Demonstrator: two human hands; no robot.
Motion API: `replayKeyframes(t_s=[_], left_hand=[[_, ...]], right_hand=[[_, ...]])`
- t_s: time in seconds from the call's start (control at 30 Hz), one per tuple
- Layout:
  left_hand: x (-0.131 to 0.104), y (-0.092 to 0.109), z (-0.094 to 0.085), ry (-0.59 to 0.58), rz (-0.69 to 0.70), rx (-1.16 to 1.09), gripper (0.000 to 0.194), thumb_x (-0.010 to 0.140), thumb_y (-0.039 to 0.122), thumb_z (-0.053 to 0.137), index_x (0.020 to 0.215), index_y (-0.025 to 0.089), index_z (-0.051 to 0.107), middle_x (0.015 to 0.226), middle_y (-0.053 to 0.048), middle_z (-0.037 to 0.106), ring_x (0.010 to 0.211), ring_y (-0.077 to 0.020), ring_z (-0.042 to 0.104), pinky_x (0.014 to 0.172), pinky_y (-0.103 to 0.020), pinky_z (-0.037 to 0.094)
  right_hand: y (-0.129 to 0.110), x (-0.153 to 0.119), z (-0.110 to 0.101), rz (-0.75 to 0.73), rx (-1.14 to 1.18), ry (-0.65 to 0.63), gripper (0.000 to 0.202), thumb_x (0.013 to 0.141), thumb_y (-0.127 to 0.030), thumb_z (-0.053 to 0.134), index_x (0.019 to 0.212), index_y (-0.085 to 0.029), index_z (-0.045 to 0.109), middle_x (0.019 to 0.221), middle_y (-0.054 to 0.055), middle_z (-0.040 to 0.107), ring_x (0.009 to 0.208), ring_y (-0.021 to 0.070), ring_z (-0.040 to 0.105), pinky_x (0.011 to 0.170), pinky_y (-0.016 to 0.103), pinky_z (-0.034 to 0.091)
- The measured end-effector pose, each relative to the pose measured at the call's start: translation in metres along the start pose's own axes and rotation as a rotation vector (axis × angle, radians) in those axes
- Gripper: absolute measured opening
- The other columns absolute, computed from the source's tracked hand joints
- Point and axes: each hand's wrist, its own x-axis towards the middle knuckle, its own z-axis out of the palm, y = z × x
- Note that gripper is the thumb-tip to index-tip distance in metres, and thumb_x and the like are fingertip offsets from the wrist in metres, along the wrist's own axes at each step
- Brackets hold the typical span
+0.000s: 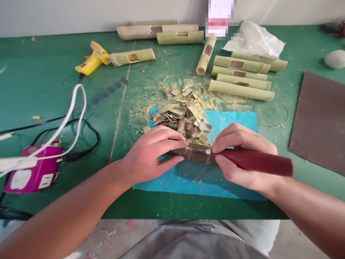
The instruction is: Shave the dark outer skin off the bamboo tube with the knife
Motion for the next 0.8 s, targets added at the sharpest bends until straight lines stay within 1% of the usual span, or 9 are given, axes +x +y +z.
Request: replayKeyframes(t_s=[0.07,0.1,0.13,0.17,0.2,0.33,0.4,0.67,0.8], left_hand=[[-0.0004,-0.0002,-0.0005,0.003,-0.002,-0.008,0.020,0.097,0.021,0.070,0.115,0.015,0.069,0.111,-0.010,0.075,0.103,-0.0206,0.070,0.093,-0.034,0.057],[-0.0005,-0.0003,-0.0008,0.002,-0.005,-0.013,0.020,0.096,0.021,0.070,0.115,0.015,0.069,0.111,-0.010,0.075,0.103,-0.0206,0.070,0.093,-0.035,0.057],[-0.0006,-0.0003,-0.0009,0.002,-0.006,-0.017,0.020,0.096,0.021,0.070,0.116,0.015,0.069,0.111,-0.010,0.075,0.103,-0.0206,0.070,0.093,-0.035,0.057],[-0.0006,-0.0003,-0.0008,0.001,-0.007,-0.021,0.021,0.096,0.021,0.070,0.116,0.015,0.069,0.111,-0.011,0.075,0.103,-0.0207,0.070,0.093,-0.035,0.058],[-0.0005,-0.0003,-0.0007,0.001,-0.007,-0.023,0.021,0.096,0.021,0.070,0.116,0.015,0.069,0.111,-0.011,0.075,0.103,-0.0207,0.070,0.093,-0.035,0.058],[-0.0003,0.0004,0.0002,0.006,-0.006,-0.016,0.020,0.097,0.022,0.069,0.116,0.014,0.070,0.111,-0.011,0.075,0.103,-0.0209,0.070,0.093,-0.035,0.057],[-0.0010,0.0006,0.0002,0.005,-0.005,-0.011,0.020,0.097,0.021,0.069,0.115,0.013,0.070,0.110,-0.011,0.075,0.103,-0.0209,0.069,0.093,-0.034,0.057],[-0.0010,0.0004,0.0001,0.004,-0.003,-0.008,0.020,0.096,0.020,0.069,0.115,0.013,0.070,0.110,-0.012,0.075,0.102,-0.0207,0.070,0.093,-0.034,0.057],[0.0017,0.0013,-0.0007,-0.002,0.004,-0.002,0.019,0.097,0.021,0.068,0.114,0.014,0.070,0.109,-0.011,0.075,0.101,-0.0202,0.070,0.091,-0.033,0.057]], right_hand=[[-0.0007,-0.0028,-0.0014,-0.016,-0.009,0.056,0.018,0.079,-0.009,0.066,0.082,-0.026,0.066,0.073,0.000,0.067,0.064,0.0165,0.065,0.059,0.034,0.056],[-0.0008,-0.0042,-0.0019,-0.020,-0.007,0.107,0.018,0.080,-0.008,0.064,0.082,-0.027,0.065,0.070,0.000,0.066,0.062,0.0167,0.063,0.057,0.034,0.054],[-0.0007,-0.0052,-0.0021,-0.033,-0.004,0.169,0.018,0.080,-0.009,0.064,0.081,-0.027,0.065,0.069,0.000,0.065,0.061,0.0168,0.062,0.056,0.034,0.054],[-0.0007,-0.0058,-0.0021,-0.041,-0.002,0.196,0.018,0.081,-0.009,0.064,0.082,-0.027,0.066,0.071,0.000,0.066,0.062,0.0171,0.063,0.057,0.035,0.055],[-0.0007,-0.0059,-0.0018,-0.046,-0.003,0.191,0.017,0.082,-0.010,0.066,0.083,-0.027,0.067,0.073,0.000,0.067,0.065,0.0175,0.065,0.060,0.036,0.056],[-0.0010,-0.0025,0.0004,-0.023,0.003,0.041,0.014,0.085,-0.015,0.074,0.091,-0.027,0.069,0.084,0.001,0.074,0.078,0.0180,0.072,0.073,0.035,0.062],[-0.0007,-0.0006,0.0014,-0.012,0.023,0.009,0.013,0.086,-0.018,0.077,0.093,-0.026,0.070,0.087,0.000,0.076,0.081,0.0172,0.073,0.078,0.033,0.063],[0.0019,0.0016,0.0034,0.019,0.047,0.008,0.012,0.085,-0.020,0.078,0.092,-0.026,0.071,0.088,0.000,0.076,0.082,0.0157,0.073,0.082,0.031,0.063],[-0.0034,0.0020,0.0011,0.032,-0.006,0.013,0.010,0.085,-0.016,0.073,0.086,-0.025,0.070,0.083,0.000,0.074,0.077,0.0151,0.073,0.076,0.030,0.062]])
